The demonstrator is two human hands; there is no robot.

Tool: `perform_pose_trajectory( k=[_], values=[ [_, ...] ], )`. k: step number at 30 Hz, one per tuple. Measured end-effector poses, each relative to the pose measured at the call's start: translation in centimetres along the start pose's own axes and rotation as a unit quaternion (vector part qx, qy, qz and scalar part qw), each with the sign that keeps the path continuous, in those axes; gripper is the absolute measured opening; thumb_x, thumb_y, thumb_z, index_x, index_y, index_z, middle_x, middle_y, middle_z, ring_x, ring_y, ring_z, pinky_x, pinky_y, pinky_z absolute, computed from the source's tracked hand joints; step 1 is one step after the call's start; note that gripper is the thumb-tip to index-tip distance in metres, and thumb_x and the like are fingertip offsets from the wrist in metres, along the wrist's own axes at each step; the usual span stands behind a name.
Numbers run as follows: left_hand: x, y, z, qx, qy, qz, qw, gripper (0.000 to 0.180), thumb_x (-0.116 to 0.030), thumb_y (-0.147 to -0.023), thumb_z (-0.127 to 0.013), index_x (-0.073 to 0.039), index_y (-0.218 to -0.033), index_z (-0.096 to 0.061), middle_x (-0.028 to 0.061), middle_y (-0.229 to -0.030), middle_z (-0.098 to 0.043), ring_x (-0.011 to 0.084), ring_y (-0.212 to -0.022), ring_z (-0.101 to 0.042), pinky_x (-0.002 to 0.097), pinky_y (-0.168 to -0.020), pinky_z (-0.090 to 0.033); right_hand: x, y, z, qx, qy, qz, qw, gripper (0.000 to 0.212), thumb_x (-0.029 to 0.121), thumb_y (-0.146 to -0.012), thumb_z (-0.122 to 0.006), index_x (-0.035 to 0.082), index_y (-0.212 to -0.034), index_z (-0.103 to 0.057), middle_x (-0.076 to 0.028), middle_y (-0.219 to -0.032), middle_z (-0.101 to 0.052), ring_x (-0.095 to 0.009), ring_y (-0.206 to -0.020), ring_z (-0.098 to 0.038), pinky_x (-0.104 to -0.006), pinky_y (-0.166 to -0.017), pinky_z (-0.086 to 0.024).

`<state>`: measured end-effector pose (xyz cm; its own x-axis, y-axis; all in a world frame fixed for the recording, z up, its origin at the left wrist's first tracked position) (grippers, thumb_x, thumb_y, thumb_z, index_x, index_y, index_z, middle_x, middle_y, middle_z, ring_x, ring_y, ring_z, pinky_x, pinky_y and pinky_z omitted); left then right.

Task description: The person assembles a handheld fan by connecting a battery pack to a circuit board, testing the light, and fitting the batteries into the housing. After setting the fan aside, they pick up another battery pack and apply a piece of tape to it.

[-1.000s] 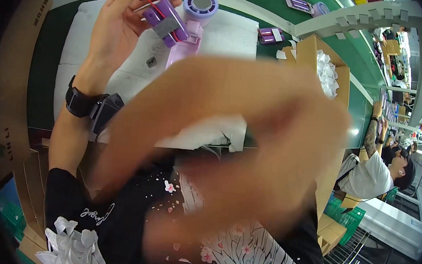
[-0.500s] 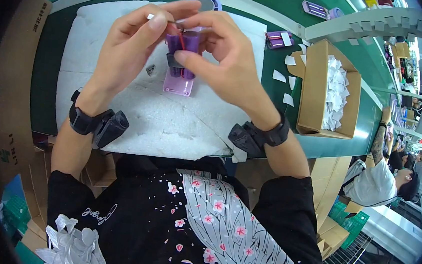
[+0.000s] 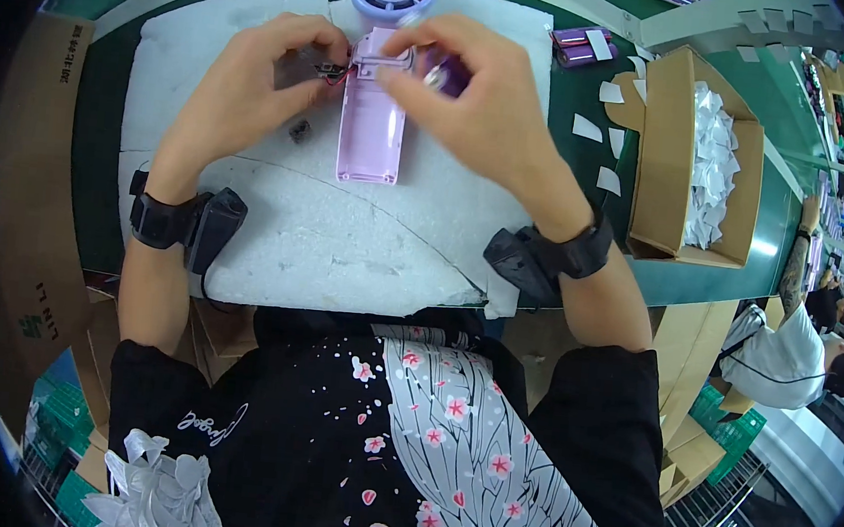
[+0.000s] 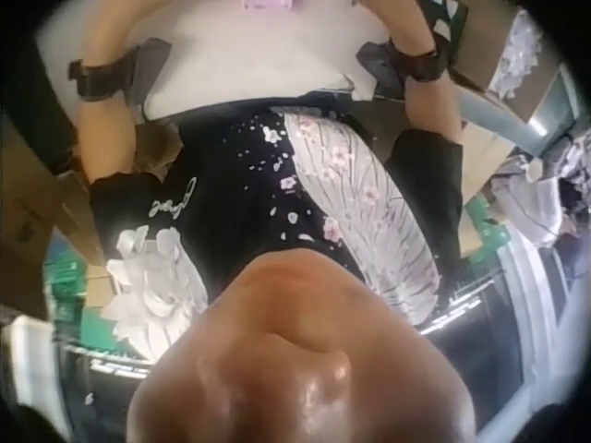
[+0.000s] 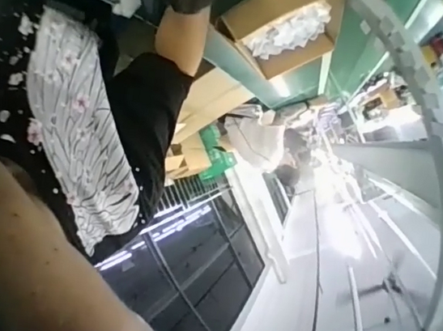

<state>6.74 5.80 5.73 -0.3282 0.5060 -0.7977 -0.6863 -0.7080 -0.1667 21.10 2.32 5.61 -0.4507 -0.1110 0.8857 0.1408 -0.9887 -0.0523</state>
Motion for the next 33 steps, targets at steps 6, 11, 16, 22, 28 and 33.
perform_pose_trajectory(
  k=[6,11,16,22,28,33],
  values=[
    [0.1,0.1,-0.5,0.044,0.031,0.012,0.998,0.013,-0.002,-0.079,-0.065,0.0,-0.09,-0.06,0.0034,-0.092,-0.058,0.0124,-0.08,-0.054,0.0258,-0.073,-0.044,3.5,1.0,-1.9,-0.055,0.133,0.199,0.969,0.024,0.006,-0.074,-0.075,0.003,-0.097,-0.07,-0.006,-0.087,-0.062,-0.017,-0.075,-0.059,-0.0258,-0.066,-0.047],
    [0.6,0.2,-0.9,0.079,0.008,0.023,0.997,0.011,-0.001,-0.08,-0.065,0.0,-0.09,-0.06,0.0021,-0.09,-0.058,0.0104,-0.08,-0.055,0.0248,-0.072,-0.045,3.2,1.1,-2.5,-0.077,0.155,0.175,0.969,0.019,0.005,-0.073,-0.075,0.002,-0.091,-0.071,-0.007,-0.086,-0.061,-0.018,-0.073,-0.06,-0.0266,-0.067,-0.048],
    [1.2,0.2,-0.5,0.045,0.086,0.014,0.995,0.012,-0.001,-0.08,-0.064,0.0,-0.092,-0.062,0.0011,-0.088,-0.06,0.0087,-0.08,-0.055,0.0231,-0.073,-0.045,3.0,0.7,-2.8,-0.069,0.158,0.159,0.972,0.018,0.005,-0.074,-0.075,0.001,-0.091,-0.071,-0.007,-0.086,-0.06,-0.019,-0.074,-0.06,-0.0273,-0.067,-0.048],
    [2.4,0.5,-1.6,0.075,0.157,0.104,0.979,0.017,0.001,-0.08,-0.064,0.001,-0.097,-0.065,0.0009,-0.087,-0.063,0.0078,-0.083,-0.057,0.0235,-0.075,-0.046,2.9,1.0,-3.3,-0.072,0.186,0.135,0.971,0.019,0.006,-0.072,-0.074,-0.001,-0.089,-0.07,-0.008,-0.087,-0.056,-0.021,-0.076,-0.059,-0.0291,-0.068,-0.048],
    [1.8,0.2,-1.3,0.106,0.095,0.055,0.988,0.019,0.005,-0.078,-0.063,0.001,-0.096,-0.066,0.0013,-0.092,-0.064,0.0093,-0.083,-0.057,0.0249,-0.076,-0.047,2.6,0.9,-3.3,-0.083,0.208,0.136,0.965,0.019,0.008,-0.07,-0.071,-0.001,-0.087,-0.069,-0.008,-0.087,-0.055,-0.022,-0.075,-0.058,-0.0303,-0.067,-0.048],
    [0.7,0.0,-0.5,0.053,0.046,-0.017,0.997,0.019,0.008,-0.077,-0.06,0.002,-0.093,-0.065,0.0014,-0.095,-0.06,0.0109,-0.082,-0.055,0.0243,-0.074,-0.046,2.8,0.9,-3.3,-0.087,0.217,0.135,0.963,0.016,0.009,-0.071,-0.07,0.0,-0.083,-0.067,-0.008,-0.088,-0.055,-0.023,-0.073,-0.058,-0.0317,-0.066,-0.048]
  ],
)
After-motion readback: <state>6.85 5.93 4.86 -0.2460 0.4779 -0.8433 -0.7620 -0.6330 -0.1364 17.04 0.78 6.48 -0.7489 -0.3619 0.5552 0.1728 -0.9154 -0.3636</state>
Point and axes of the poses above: each hand's wrist, its own y-axis away from the middle knuckle, its own z-axis out of the back of the hand, x = y × z, the point moved 10 cm from there along -y, towards the middle knuckle
